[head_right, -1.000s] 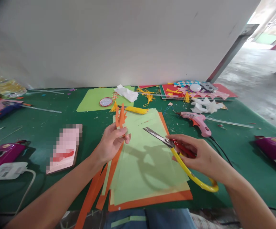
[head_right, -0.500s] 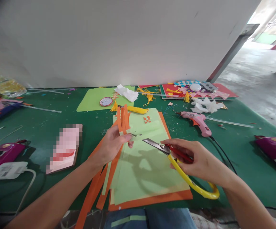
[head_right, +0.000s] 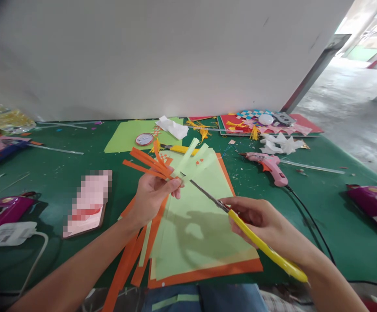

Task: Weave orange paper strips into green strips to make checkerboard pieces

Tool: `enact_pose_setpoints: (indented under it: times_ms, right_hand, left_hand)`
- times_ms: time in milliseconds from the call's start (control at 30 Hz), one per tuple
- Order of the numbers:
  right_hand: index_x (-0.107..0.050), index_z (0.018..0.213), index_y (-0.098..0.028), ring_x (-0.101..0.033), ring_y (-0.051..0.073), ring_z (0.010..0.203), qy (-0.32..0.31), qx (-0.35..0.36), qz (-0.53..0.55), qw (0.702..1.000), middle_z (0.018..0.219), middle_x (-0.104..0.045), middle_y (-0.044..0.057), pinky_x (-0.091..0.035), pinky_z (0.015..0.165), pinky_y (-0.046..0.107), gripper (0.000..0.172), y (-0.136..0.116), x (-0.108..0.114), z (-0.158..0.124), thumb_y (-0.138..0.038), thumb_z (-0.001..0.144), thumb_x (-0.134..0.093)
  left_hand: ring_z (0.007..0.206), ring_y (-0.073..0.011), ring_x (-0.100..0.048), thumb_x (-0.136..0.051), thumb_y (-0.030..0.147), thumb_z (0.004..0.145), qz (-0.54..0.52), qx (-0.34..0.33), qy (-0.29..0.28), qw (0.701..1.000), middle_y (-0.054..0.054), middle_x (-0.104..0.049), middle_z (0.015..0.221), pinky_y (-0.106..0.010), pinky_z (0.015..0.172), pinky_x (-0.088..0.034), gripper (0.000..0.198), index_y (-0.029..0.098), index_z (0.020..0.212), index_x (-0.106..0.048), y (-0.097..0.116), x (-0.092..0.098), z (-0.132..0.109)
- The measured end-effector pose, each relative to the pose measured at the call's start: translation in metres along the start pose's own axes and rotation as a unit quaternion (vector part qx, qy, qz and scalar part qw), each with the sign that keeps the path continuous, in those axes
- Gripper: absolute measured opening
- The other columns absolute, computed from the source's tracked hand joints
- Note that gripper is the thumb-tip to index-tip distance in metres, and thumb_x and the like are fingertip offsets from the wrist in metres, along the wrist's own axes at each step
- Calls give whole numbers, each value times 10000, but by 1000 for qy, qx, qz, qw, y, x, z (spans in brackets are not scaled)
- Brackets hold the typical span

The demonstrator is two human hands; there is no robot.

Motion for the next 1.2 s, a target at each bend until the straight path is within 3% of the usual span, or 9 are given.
enact_pose_setpoints:
  times_ms: [133, 400, 700, 1000, 1200]
  right_hand:
    - [-628, 1168, -158, -290, 19, 435, -38, -42, 63, 996, 689, -518, -24, -259, 391, 187, 516, 5, -8, 0, -453, 756, -729]
    - [-606, 1158, -147, -296, 24, 455, -50, -46, 65, 996, 698, -504, -17, -231, 411, 198, 520, 1, -13, 1, -470, 767, -721]
    - [-622, 1149, -175, -337, 23, 432, -65, -34, 49, 996, 742, -541, -4, -253, 399, 206, 456, 1, -16, 5, -441, 788, -704]
    - [-558, 1127, -149, -340, 28, 426, -71, -37, 81, 993, 717, -494, -12, -206, 397, 212, 511, 1, -16, 7, -494, 778, -703]
    - [-576, 1103, -143, -324, 25, 436, -79, -44, 63, 994, 714, -481, -13, -203, 400, 214, 469, 0, -16, 5, -482, 799, -687]
  left_hand:
    - [519, -92, -593, -706, 299, 819, -15, -3, 8, 1000, 43, -622, 656, -234, 534, -479, 147, 194, 870, -615, 3, 0, 0]
    - [570, -117, -626, -739, 320, 780, 49, 40, 23, 998, 6, -668, 623, -244, 606, -512, 175, 172, 740, -654, 0, 2, -1]
    - [519, -97, -598, -767, 359, 745, 54, 85, 22, 995, -17, -718, 699, -217, 540, -493, 214, 160, 742, -689, -4, 1, 0]
    - [600, -146, -654, -661, 367, 842, 43, 95, -21, 994, -83, -741, 785, -239, 556, -514, 259, 131, 752, -720, -3, -8, 0]
    - [565, -144, -632, -667, 414, 831, 50, 145, -24, 988, -66, -709, 637, -245, 582, -511, 310, 124, 749, -742, -12, -7, -2]
Point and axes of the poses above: each hand's wrist, its own z-axis towards the middle knuckle, its own x-axis out of the back of the hand, y = z × x, the point moved 7 cm from there along z, towards the middle knuckle
